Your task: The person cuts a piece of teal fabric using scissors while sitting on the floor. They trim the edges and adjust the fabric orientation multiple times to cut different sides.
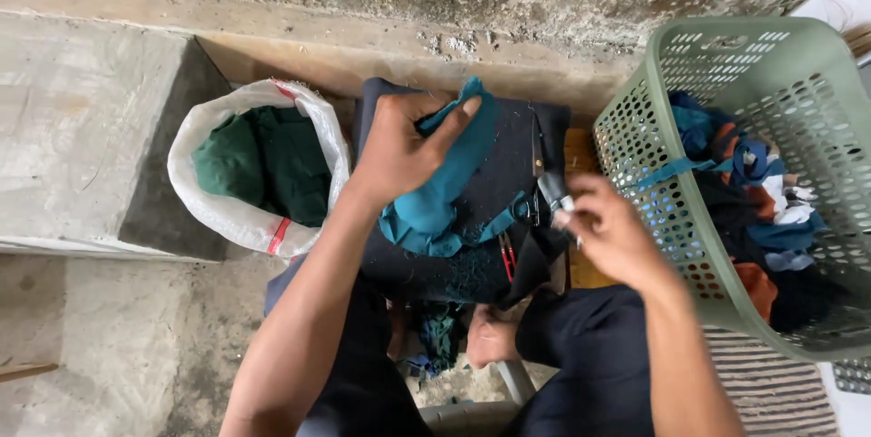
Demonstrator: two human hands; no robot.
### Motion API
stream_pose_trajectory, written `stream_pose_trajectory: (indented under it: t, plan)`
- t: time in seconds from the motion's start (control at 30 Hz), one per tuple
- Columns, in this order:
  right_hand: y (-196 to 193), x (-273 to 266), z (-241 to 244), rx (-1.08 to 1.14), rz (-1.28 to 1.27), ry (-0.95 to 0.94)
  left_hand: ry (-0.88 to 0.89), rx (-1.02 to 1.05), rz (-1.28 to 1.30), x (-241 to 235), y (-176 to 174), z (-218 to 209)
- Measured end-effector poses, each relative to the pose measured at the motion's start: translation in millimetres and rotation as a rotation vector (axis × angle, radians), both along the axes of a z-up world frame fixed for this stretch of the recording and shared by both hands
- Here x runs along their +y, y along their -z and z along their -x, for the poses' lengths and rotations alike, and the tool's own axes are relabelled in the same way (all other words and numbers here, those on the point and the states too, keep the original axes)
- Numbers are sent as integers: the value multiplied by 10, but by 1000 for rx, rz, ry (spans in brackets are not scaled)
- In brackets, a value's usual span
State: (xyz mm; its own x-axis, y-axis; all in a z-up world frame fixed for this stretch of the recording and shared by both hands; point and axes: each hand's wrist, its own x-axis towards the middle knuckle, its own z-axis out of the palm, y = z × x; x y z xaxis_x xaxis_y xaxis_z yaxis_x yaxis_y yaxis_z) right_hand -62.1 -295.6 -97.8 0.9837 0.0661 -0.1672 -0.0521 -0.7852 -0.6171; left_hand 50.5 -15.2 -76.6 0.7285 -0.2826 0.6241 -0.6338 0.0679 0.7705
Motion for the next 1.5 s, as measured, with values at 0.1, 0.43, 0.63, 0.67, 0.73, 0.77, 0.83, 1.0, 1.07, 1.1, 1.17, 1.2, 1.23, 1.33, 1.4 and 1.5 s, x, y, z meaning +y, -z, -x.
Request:
stream_pose_trajectory:
  t: [0.1, 0.43, 0.63, 0.67, 0.73, 0.77, 0.83, 1.0, 1.07, 1.1, 1.17, 1.2, 1.23, 1.33, 1.4, 1.5]
  plan:
    - [-301, 51, -104, -202, -162, 69, -110, -71, -45, -79, -41, 68]
    - [219, 422, -960, 269, -1562, 337, -425, -279, -522, -297, -33, 336]
    - [12, 599, -811, 316, -1549, 330, -567, -505, -670, -415, 66, 382]
    - [28, 591, -805, 327, -1532, 340, -523, -515, -681, -428, 13, 423]
    - [108, 536, -862, 274, -1533, 322, -513, -551, -679, -493, 164, 403]
    - [131, 505, -920, 218, -1531, 299, -509, -589, -674, -529, 224, 364]
    - [247, 432, -1045, 172, -1428, 299, -518, -600, -606, -504, 228, 391]
    - [-253, 648, -966, -33, -1148, 283, -456, -523, -334, -320, -3, 470]
    - [-610, 833, -879, -121, -1112, 362, -478, -242, -101, -191, -79, 506]
    - [-593, 813, -926, -124, -1113, 366, -474, -243, -102, -130, -169, 543]
    - [-546, 779, -1014, -206, -1049, 328, -547, 298, -256, -1, -339, 623]
    - [-555, 777, -1011, -206, -1050, 332, -544, 298, -258, 7, -350, 638]
    - [-568, 773, -1010, -235, -1033, 294, -251, 501, -293, 11, -361, 659]
    - [-672, 802, -882, -313, -960, 224, 270, 710, -96, -167, -114, 675]
    - [-884, 884, -716, -366, -903, 189, 486, 711, 135, -387, 118, 651]
    - [-1194, 908, -515, -451, -778, 138, 553, 767, 618, -656, 97, 603]
